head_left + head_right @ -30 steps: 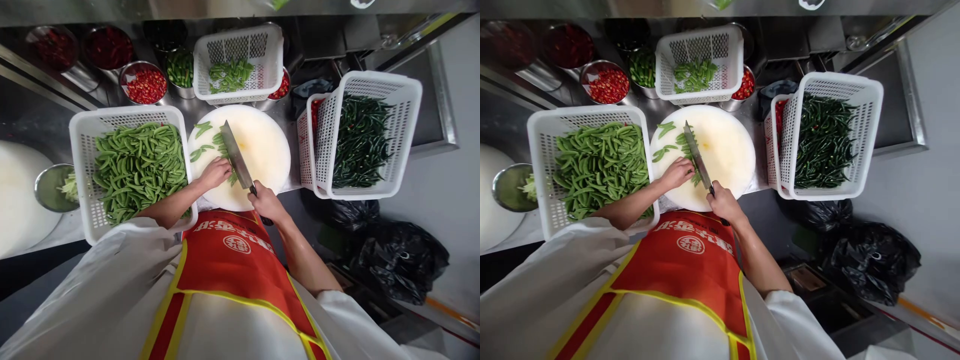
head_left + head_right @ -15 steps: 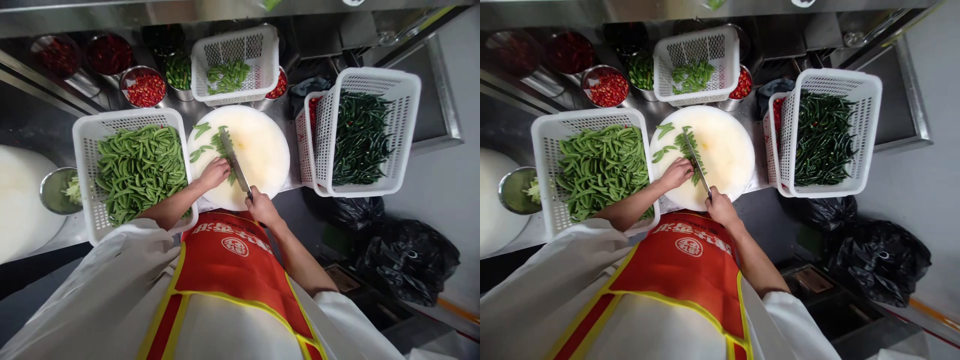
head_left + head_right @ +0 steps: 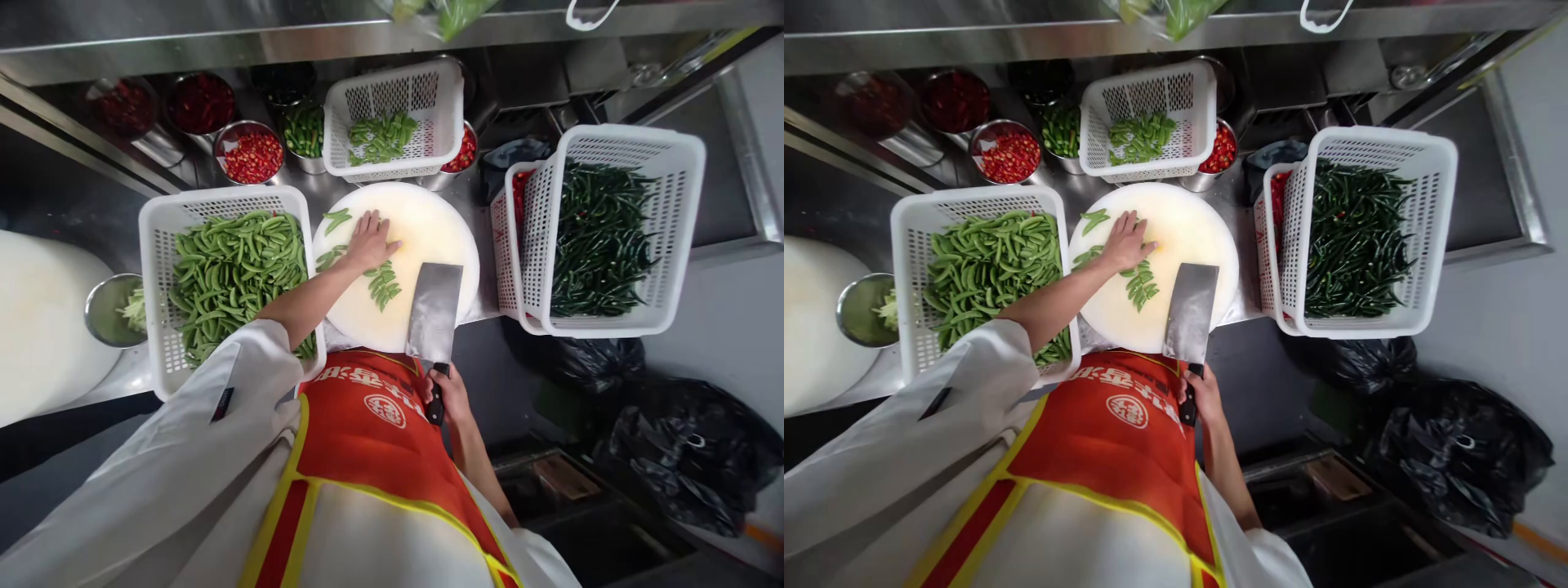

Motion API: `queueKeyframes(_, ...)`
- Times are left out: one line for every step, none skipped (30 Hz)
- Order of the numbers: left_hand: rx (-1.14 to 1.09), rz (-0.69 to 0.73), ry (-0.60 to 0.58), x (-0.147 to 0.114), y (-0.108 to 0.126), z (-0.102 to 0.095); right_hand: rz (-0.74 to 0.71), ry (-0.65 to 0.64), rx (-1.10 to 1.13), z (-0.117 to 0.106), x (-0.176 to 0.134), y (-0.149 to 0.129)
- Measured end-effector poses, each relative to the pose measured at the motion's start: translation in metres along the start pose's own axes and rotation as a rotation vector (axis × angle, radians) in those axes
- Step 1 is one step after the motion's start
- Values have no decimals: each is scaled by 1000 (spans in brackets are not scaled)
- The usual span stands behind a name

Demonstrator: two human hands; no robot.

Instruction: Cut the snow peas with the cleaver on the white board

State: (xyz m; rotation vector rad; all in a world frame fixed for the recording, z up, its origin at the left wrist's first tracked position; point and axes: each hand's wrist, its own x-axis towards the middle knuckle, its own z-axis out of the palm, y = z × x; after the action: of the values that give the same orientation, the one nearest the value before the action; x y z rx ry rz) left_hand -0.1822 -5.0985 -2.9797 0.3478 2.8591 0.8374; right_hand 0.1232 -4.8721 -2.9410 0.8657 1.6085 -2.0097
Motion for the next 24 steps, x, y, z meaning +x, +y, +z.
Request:
queueKeyframes(26,11,-5,-7,4,4,24,-4,48,0,-1,7)
queueKeyframes(49,24,-1,-17,7,7,42,-11,84,2,-1,13)
queueKeyframes(67,33,6,-29,11,9,54,-19,111,5,-1,17)
queueKeyframes(79,35,14,-42,15,10,61,-28,130,8,1,20)
queueKeyframes(87,32,21,-54,20,12,66,-39,144,12,3,22)
queueKeyframes(92,27,29,-65,24,13,71,-52,155,16,6,24)
queueKeyframes(96,21,38,-74,29,15,75,-63,162,21,10,25)
queueKeyframes(97,15,48,-82,33,17,79,-75,168,27,13,26)
queueKeyframes(95,13,58,-88,38,19,86,-86,170,33,17,26)
queueKeyframes(91,12,67,-92,42,22,92,-94,170,39,20,27)
queueKeyframes(84,13,73,-96,46,24,98,-103,166,46,22,27)
queueKeyframes(74,14,75,-99,48,26,105,-112,160,53,24,26)
queueKeyframes(62,15,75,-101,50,28,111,-122,152,60,26,26)
queueKeyframes(47,16,74,-103,51,30,118,-135,144,66,27,24)
queueKeyframes(29,14,77,-105,52,31,126,-151,135,72,27,23)
queueKeyframes(9,10,86,-107,51,31,133,-170,124,77,28,20)
queueKeyframes(-13,1,102,-108,51,32,137,-191,112,81,27,18)
queueKeyframes(-37,-10,125,-110,50,32,137,-209,100,83,27,15)
queueKeyframes(-61,-24,152,-110,49,32,136,-223,88,85,26,10)
queueKeyframes(-84,-38,179,-110,49,31,132,-233,80,85,26,5)
queueKeyframes(-105,-51,203,-107,50,30,124,-241,75,85,25,-1)
queueKeyframes(-123,-62,222,-103,51,27,112,-248,74,84,25,-9)
queueKeyframes(-137,-67,238,-96,53,23,95,-254,72,83,25,-19)
queueKeyframes(-146,-66,251,-86,56,18,74,-260,65,83,27,-32)
